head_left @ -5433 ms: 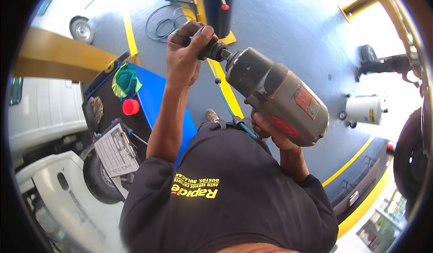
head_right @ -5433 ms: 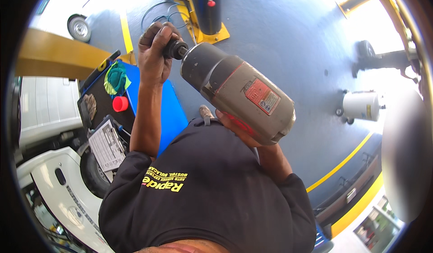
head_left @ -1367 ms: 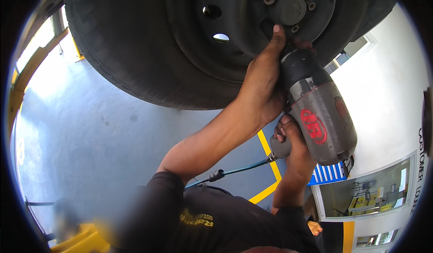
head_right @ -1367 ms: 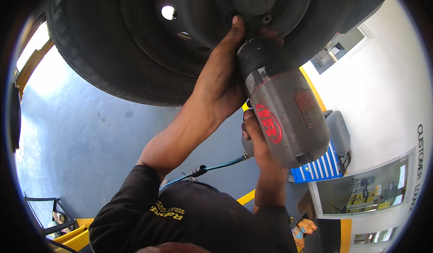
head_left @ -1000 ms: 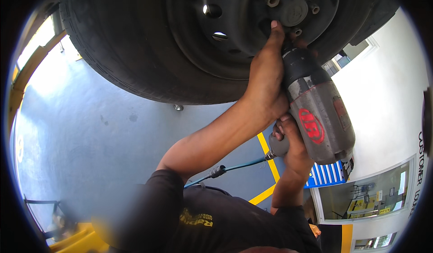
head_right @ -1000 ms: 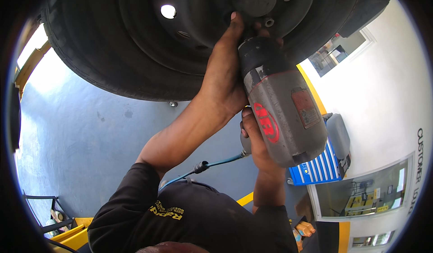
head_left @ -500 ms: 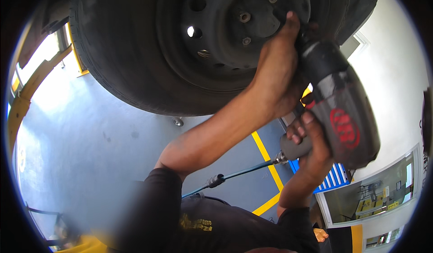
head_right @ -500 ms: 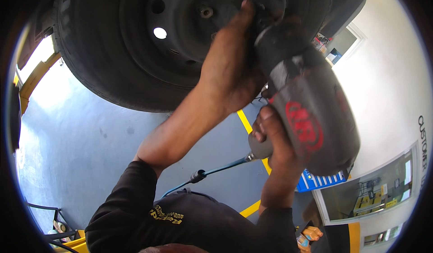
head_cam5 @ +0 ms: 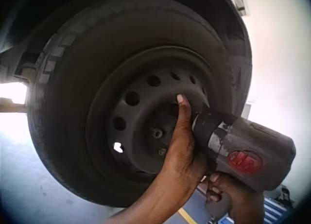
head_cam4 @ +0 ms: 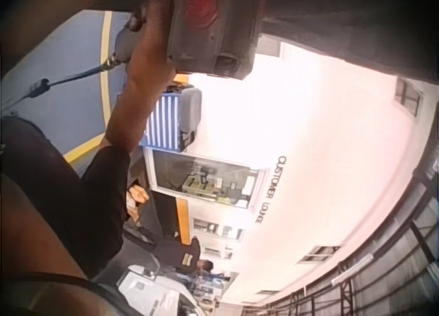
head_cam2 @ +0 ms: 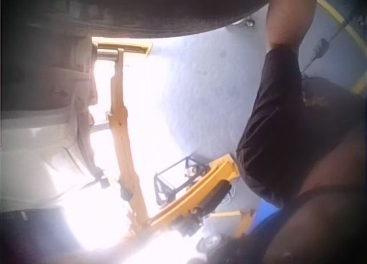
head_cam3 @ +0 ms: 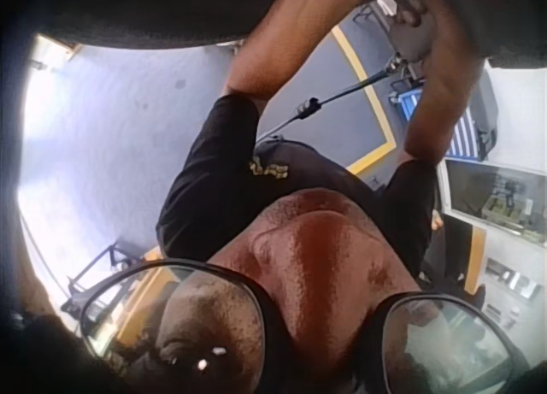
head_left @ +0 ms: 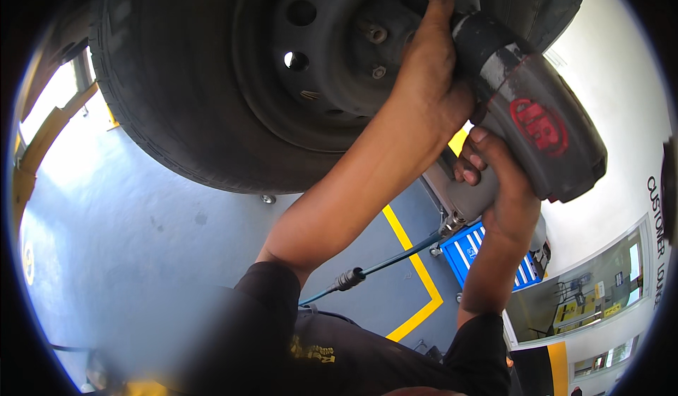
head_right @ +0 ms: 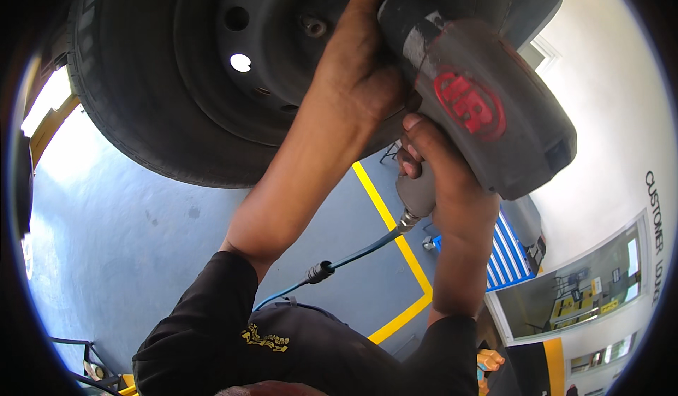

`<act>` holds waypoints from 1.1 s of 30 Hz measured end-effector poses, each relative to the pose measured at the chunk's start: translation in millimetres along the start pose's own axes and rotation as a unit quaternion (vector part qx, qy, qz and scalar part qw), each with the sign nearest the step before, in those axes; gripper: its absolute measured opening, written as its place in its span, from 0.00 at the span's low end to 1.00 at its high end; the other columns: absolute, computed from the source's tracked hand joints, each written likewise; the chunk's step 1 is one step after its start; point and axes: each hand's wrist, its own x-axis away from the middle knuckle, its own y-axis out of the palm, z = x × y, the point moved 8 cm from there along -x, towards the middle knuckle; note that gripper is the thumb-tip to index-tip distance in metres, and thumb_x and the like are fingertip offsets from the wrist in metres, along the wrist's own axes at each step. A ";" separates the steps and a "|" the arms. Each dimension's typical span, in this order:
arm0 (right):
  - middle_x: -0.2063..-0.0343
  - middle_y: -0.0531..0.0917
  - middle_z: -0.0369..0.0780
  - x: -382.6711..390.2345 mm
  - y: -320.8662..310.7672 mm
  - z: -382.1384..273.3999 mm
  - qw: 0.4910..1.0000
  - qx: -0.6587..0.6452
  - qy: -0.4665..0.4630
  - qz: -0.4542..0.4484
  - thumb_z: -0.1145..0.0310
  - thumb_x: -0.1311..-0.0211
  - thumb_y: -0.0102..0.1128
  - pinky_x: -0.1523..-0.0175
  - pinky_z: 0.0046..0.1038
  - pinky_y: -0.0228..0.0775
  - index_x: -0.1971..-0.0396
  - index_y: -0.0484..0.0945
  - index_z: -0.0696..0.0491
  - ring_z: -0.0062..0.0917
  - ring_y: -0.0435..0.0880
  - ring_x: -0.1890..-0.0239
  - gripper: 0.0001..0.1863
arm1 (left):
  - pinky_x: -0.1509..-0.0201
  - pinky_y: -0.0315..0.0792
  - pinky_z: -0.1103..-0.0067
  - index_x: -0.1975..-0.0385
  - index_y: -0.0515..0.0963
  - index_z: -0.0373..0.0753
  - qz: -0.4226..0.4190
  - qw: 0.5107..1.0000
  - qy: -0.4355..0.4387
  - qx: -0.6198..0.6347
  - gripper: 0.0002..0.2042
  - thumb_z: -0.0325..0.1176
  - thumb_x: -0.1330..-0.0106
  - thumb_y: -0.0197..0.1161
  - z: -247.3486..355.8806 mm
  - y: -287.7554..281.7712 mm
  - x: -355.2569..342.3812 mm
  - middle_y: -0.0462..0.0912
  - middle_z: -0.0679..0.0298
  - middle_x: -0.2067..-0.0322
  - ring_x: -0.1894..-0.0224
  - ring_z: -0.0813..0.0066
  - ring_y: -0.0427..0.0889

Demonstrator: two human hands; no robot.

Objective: The person removes lug nuts from a vehicle tire using an impact wrench, takes off the tire, mounts a new tire onto the wheel hub, hand-tightens lug nuts, and then uses the impact wrench to fully tighten them.

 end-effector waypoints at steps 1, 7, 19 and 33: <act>0.80 0.70 0.34 1.5 -1.8 1.5 1.000 -0.009 0.002 0.000 0.72 0.39 0.66 0.70 0.25 0.63 0.62 0.77 0.58 0.19 0.68 0.81 0.09 | 0.35 0.70 0.62 0.37 0.68 0.37 -0.023 1.000 -0.008 0.013 0.39 0.68 0.33 0.56 -2.1 3.1 2.5 0.78 0.55 0.45 0.44 0.59 0.78; 0.79 0.70 0.33 5.1 -4.5 -8.0 0.999 0.004 -0.035 0.010 0.73 0.40 0.67 0.71 0.25 0.63 0.60 0.76 0.58 0.18 0.67 0.81 0.11 | 0.40 0.72 0.63 0.44 0.73 0.39 0.037 0.994 0.099 0.036 0.32 0.64 0.30 0.55 -1.4 11.2 10.4 0.80 0.57 0.53 0.48 0.60 0.79; 0.80 0.69 0.32 48.7 -69.0 33.9 0.996 -0.031 0.053 0.058 0.65 0.38 0.67 0.67 0.24 0.63 0.54 0.77 0.58 0.17 0.67 0.81 0.17 | 0.39 0.75 0.66 0.46 0.69 0.37 0.156 0.977 0.143 -0.035 0.21 0.51 0.20 0.45 -62.1 -26.1 20.0 0.82 0.51 0.51 0.48 0.62 0.82; 0.73 0.74 0.36 19.3 -40.5 73.5 1.000 0.007 0.028 -0.005 0.75 0.37 0.66 0.70 0.24 0.65 0.53 0.76 0.59 0.18 0.71 0.76 0.15 | 0.43 0.78 0.62 0.47 0.70 0.33 0.308 0.943 0.101 -0.078 0.22 0.47 0.26 0.60 -26.6 -88.9 30.9 0.81 0.54 0.57 0.53 0.62 0.84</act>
